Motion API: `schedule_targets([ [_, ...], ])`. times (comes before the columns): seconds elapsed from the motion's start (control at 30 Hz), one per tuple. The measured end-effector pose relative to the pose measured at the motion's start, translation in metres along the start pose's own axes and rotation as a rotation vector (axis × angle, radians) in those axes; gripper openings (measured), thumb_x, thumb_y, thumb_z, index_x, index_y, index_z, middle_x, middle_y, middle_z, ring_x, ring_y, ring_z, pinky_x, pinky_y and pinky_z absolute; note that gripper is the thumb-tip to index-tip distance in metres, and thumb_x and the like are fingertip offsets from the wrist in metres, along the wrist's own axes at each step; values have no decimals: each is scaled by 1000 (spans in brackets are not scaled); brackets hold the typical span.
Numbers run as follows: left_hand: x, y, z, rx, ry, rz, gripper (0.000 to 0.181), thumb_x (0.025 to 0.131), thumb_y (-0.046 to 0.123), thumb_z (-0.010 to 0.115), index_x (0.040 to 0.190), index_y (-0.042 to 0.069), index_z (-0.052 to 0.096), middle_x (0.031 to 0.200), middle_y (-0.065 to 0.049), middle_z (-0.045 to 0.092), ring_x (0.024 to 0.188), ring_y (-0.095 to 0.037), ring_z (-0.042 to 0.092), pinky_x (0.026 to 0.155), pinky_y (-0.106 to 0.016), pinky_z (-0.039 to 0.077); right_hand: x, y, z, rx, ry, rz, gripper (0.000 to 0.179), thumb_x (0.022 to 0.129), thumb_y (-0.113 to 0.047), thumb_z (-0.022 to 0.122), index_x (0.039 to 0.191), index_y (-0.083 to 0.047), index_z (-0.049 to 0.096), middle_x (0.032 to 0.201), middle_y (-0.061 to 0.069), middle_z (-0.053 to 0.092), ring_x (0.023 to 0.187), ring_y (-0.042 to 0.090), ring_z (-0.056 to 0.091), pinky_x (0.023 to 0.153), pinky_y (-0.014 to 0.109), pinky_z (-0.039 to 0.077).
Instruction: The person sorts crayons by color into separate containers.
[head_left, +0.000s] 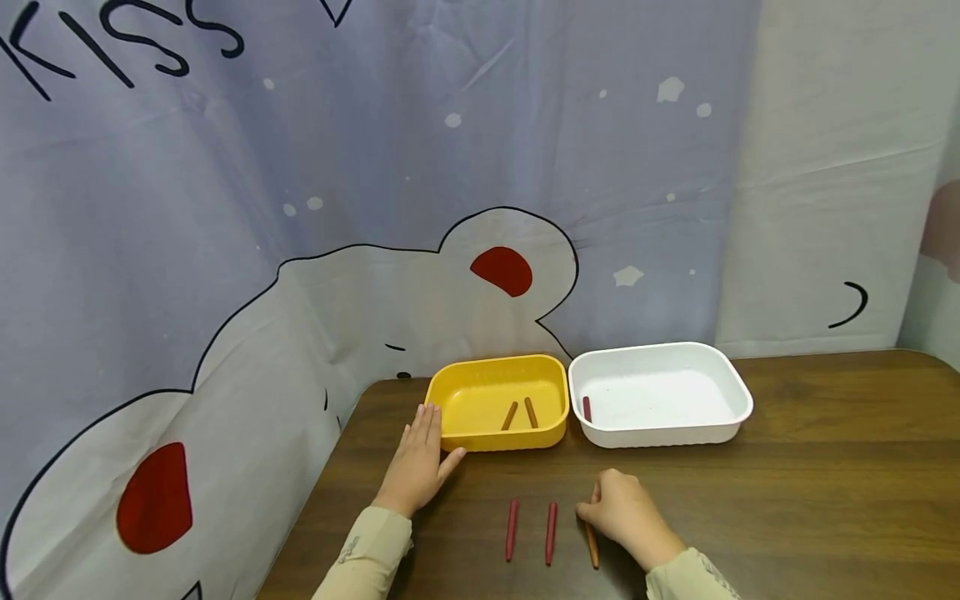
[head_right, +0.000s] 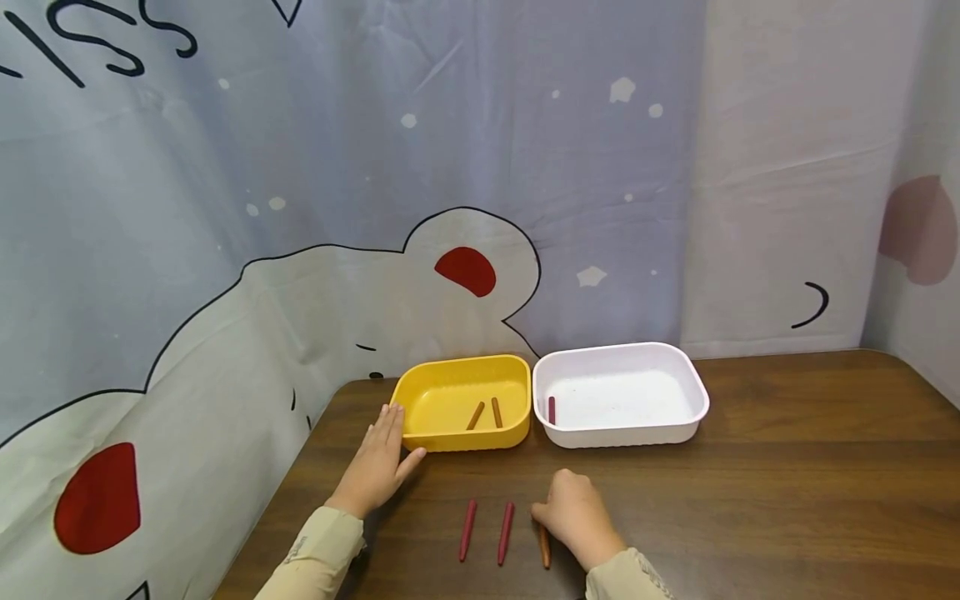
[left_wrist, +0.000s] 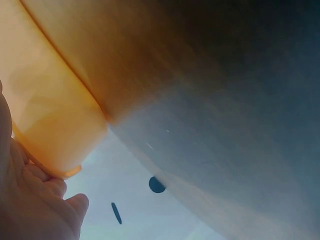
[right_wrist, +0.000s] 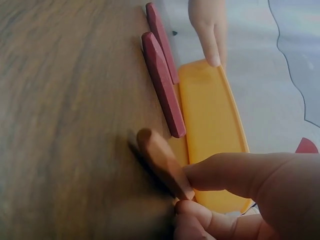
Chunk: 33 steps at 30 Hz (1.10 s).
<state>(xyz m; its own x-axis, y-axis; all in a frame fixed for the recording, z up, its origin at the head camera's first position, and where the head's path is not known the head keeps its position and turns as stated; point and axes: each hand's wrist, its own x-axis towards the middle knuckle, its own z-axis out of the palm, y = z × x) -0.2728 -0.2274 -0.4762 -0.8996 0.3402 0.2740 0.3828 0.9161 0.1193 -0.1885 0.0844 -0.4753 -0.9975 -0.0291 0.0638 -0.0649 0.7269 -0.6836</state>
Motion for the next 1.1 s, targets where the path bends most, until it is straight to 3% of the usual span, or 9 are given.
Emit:
schedule_targets([
  [0.37, 0, 0, 0, 0, 5, 3, 81, 103, 45, 56, 155, -10, 28, 160, -29, 29, 152, -41, 21, 118, -60, 27, 0, 5, -2, 103, -6, -3, 27, 76, -11, 78, 62, -12, 55, 58, -3, 51, 53, 13, 47, 50, 28, 41],
  [0.53, 0, 0, 0, -1, -3, -1, 82, 103, 46, 56, 155, -10, 28, 160, -29, 28, 152, -40, 21, 118, -60, 26, 1, 5, -6, 205, -22, 11, 23, 80, -9, 77, 67, -10, 58, 56, -3, 54, 49, 11, 52, 48, 27, 44],
  [0.7, 1, 1, -1, -2, 0, 2, 80, 103, 45, 56, 154, -11, 28, 160, -29, 29, 152, -40, 21, 118, -59, 26, 4, 9, -9, 359, -77, 7, 19, 86, -7, 75, 75, -4, 60, 60, 0, 62, 51, 12, 57, 47, 27, 51],
  [0.9, 1, 2, -2, -3, 4, -1, 79, 104, 43, 56, 154, -11, 29, 160, -28, 29, 152, -41, 21, 119, -59, 25, 10, 17, -11, 595, -209, 28, 15, 92, -6, 71, 89, 6, 62, 76, 6, 70, 64, 16, 66, 58, 35, 61],
  [1.1, 0, 2, -3, -1, 5, 0, 78, 104, 43, 55, 154, -11, 29, 160, -28, 30, 152, -41, 22, 119, -59, 25, 13, 22, -11, 820, -312, 74, 27, 96, -7, 66, 108, 17, 63, 84, 7, 72, 71, 17, 69, 69, 39, 63],
])
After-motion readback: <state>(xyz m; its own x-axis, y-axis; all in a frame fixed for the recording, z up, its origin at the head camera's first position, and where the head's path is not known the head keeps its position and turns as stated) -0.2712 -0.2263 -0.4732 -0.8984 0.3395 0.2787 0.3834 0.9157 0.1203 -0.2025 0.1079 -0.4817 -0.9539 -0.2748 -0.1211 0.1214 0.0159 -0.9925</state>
